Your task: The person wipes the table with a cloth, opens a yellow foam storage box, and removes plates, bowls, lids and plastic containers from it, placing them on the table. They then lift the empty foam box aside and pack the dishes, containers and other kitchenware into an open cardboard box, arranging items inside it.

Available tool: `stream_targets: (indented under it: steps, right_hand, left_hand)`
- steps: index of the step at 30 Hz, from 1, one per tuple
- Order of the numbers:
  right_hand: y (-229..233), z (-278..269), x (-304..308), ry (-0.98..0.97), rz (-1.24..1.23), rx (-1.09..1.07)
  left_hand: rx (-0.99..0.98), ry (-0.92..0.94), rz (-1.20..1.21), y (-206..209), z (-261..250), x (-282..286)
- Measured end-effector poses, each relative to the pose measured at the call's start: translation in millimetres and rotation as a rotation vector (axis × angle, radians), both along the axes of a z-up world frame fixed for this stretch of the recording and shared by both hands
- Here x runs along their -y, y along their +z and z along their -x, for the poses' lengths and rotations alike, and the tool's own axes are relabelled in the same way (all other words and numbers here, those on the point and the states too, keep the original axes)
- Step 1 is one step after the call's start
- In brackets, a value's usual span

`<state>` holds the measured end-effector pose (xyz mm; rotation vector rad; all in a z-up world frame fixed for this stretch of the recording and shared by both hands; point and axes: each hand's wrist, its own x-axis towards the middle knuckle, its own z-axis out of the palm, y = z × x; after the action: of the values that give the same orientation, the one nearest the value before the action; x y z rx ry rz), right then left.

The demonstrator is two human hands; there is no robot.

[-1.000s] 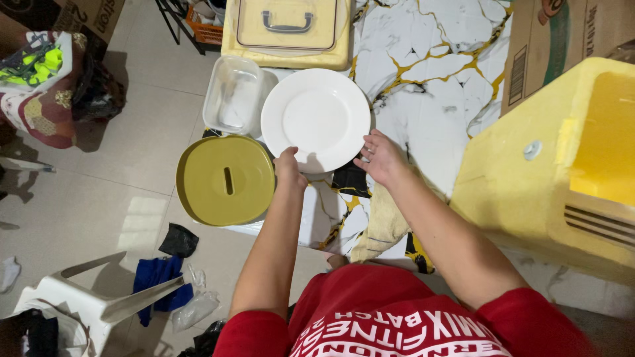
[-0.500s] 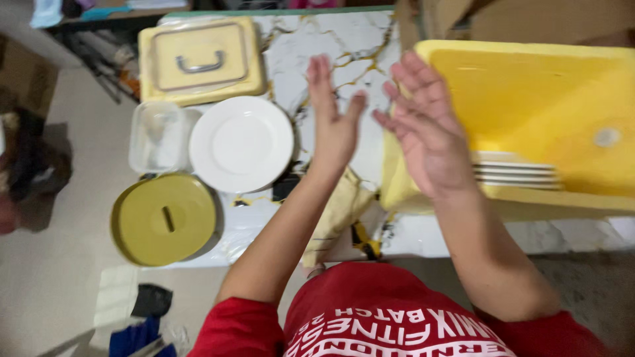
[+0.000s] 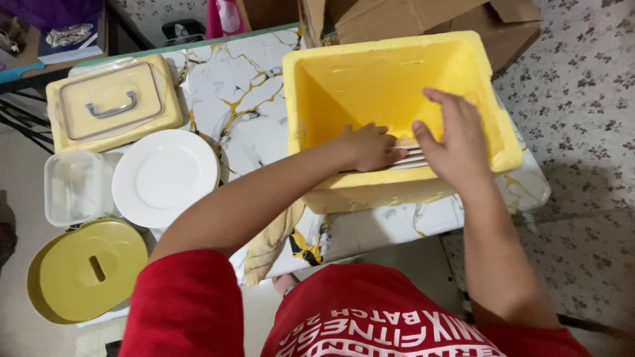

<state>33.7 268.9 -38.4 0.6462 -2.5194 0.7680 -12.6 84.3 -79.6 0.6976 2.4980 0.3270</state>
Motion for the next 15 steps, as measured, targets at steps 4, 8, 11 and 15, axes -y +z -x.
stream_targets:
  steps: [4, 8, 11, 15]
  right_hand:
    - [-6.3, 1.7, 1.2, 0.075, -0.047, 0.041]
    - [-6.6, 3.0, 0.9, 0.088, -0.078, 0.050]
    - [-7.5, 2.8, -0.7, 0.088, -0.089, 0.012]
    - [-11.2, 3.9, -5.1, 0.107, -0.040, 0.011]
  left_hand:
    - [-0.104, -0.018, -0.060, -9.3, 8.6, 2.9]
    - [-0.289, -0.001, -0.161, -22.3, 6.9, -7.8]
    - [-0.368, 0.038, -0.146, -23.2, 6.6, -12.6]
    - [-0.361, 0.053, 0.021, -13.8, 10.0, -8.6]
